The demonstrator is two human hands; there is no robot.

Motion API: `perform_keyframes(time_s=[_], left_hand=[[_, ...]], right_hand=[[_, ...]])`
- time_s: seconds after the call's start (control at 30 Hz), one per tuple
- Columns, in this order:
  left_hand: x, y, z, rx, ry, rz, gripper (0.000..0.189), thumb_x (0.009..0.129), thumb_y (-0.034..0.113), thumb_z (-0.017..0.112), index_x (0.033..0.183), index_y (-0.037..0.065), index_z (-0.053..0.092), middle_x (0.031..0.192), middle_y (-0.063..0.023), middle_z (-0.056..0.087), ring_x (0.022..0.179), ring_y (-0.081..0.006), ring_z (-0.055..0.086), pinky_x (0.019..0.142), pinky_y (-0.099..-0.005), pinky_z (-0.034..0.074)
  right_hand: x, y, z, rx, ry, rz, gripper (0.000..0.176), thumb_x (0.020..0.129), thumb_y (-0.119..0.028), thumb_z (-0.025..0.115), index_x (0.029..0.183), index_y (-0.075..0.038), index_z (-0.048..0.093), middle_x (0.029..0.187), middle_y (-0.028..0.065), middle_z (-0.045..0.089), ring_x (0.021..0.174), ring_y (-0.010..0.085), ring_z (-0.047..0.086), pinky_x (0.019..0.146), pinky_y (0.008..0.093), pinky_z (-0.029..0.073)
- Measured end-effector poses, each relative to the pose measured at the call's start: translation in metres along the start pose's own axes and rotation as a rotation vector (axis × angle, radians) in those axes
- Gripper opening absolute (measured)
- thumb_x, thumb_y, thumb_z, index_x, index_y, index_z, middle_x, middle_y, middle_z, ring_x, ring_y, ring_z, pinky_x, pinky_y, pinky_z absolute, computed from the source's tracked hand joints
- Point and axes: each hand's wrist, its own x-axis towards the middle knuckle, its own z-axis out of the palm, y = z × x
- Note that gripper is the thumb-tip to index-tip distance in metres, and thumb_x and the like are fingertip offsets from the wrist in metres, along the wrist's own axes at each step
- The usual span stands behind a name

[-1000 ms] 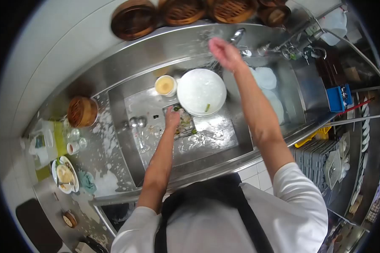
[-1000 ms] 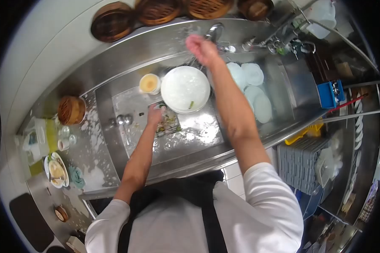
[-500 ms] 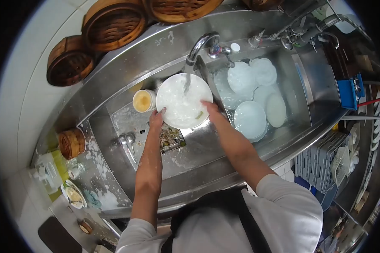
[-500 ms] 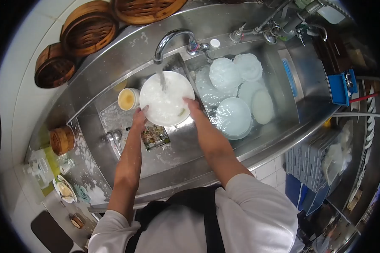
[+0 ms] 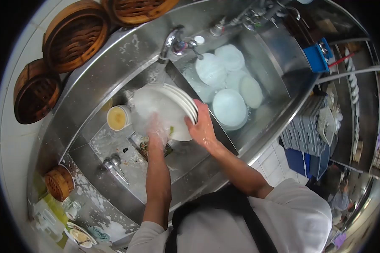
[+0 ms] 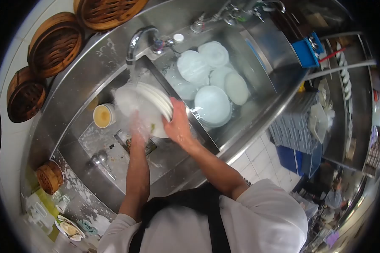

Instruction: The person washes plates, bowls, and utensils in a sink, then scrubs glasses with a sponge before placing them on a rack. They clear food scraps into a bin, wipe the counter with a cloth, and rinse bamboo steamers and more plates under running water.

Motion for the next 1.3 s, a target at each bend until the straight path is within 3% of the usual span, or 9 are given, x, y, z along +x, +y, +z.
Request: perform_keyframes(time_s=[0.13,0.3,0.37,0.5,0.7,0.83,1.03,1.2,1.3], left_hand=[[0.0,-0.029,0.021,-0.048,-0.185,0.293,0.059,0.098,0.046,0.046,0.14,0.004,0.041,0.131,-0.0132,0.053,0.119,-0.0262,0.053,0.101,-0.0365,0.044],[-0.048,-0.004,0.064,-0.364,-0.203,0.078,0.052,0.092,0.024,0.055,0.137,0.0,0.041,0.132,-0.0146,0.053,0.12,-0.0329,0.052,0.102,-0.0442,0.045],[-0.068,0.002,0.074,-0.358,-0.283,0.122,0.055,0.086,0.012,0.058,0.136,-0.002,0.042,0.129,-0.016,0.054,0.118,-0.0337,0.053,0.101,-0.0436,0.046],[-0.107,0.014,0.135,0.059,-0.236,0.26,0.06,0.075,0.002,0.058,0.133,-0.005,0.042,0.125,-0.0192,0.054,0.117,-0.0309,0.054,0.101,-0.0407,0.044],[-0.062,-0.026,0.246,0.616,-0.098,0.611,0.061,0.072,0.001,0.056,0.131,-0.005,0.039,0.12,-0.0225,0.056,0.11,-0.0313,0.058,0.096,-0.0373,0.045],[-0.019,-0.064,0.303,0.89,0.129,0.508,0.07,0.071,0.01,0.061,0.135,-0.003,0.036,0.118,-0.0284,0.059,0.112,-0.0418,0.058,0.097,-0.0432,0.046],[0.057,-0.112,0.351,0.915,0.244,0.343,0.073,0.072,0.014,0.063,0.137,-0.002,0.034,0.121,-0.029,0.058,0.113,-0.0435,0.056,0.098,-0.0462,0.045],[0.086,-0.148,0.346,0.919,0.306,0.253,0.071,0.074,0.019,0.065,0.135,-0.002,0.036,0.12,-0.0281,0.058,0.115,-0.042,0.056,0.098,-0.0458,0.046],[0.099,-0.17,0.346,0.879,0.323,0.232,0.07,0.074,0.02,0.065,0.135,-0.001,0.036,0.121,-0.0274,0.057,0.117,-0.0414,0.054,0.098,-0.0451,0.045]], right_hand=[[-0.05,-0.063,-0.053,-0.067,0.06,-0.187,0.071,0.073,-0.002,0.069,0.135,0.0,0.035,0.125,0.0259,0.041,0.118,0.0447,0.04,0.101,0.0457,0.037],[-0.051,-0.052,-0.117,0.04,0.081,-0.146,0.067,0.078,-0.008,0.072,0.134,-0.002,0.037,0.127,0.0216,0.042,0.12,0.0341,0.045,0.103,0.0409,0.038],[-0.031,-0.017,-0.14,0.159,0.059,-0.015,0.06,0.087,-0.019,0.069,0.135,-0.002,0.038,0.121,0.0143,0.055,0.112,0.0265,0.056,0.095,0.0353,0.045],[0.024,0.038,-0.193,0.866,-0.157,0.429,0.062,0.082,-0.012,0.07,0.136,0.002,0.041,0.12,0.0182,0.059,0.11,0.0294,0.06,0.098,0.0397,0.049],[0.106,0.197,-0.216,1.057,-0.508,0.723,0.054,0.083,-0.009,0.065,0.131,0.005,0.046,0.121,0.0199,0.06,0.111,0.0303,0.061,0.1,0.0414,0.049],[0.148,0.276,-0.228,1.141,-0.422,0.962,0.053,0.079,-0.012,0.058,0.129,0.005,0.047,0.12,0.0219,0.059,0.113,0.036,0.059,0.101,0.0503,0.047],[0.175,0.385,-0.248,0.813,-0.434,1.04,0.047,0.074,-0.02,0.059,0.117,0.0,0.057,0.113,0.0183,0.062,0.105,0.0379,0.06,0.096,0.054,0.047],[0.176,0.385,-0.259,0.574,-0.565,0.976,0.048,0.074,-0.022,0.06,0.117,-0.001,0.058,0.111,0.0161,0.063,0.104,0.0364,0.06,0.095,0.0534,0.046],[0.2,0.432,-0.253,0.494,-0.403,1.106,0.048,0.079,-0.024,0.061,0.119,0.001,0.056,0.114,0.0169,0.062,0.103,0.0353,0.062,0.091,0.0522,0.049]])
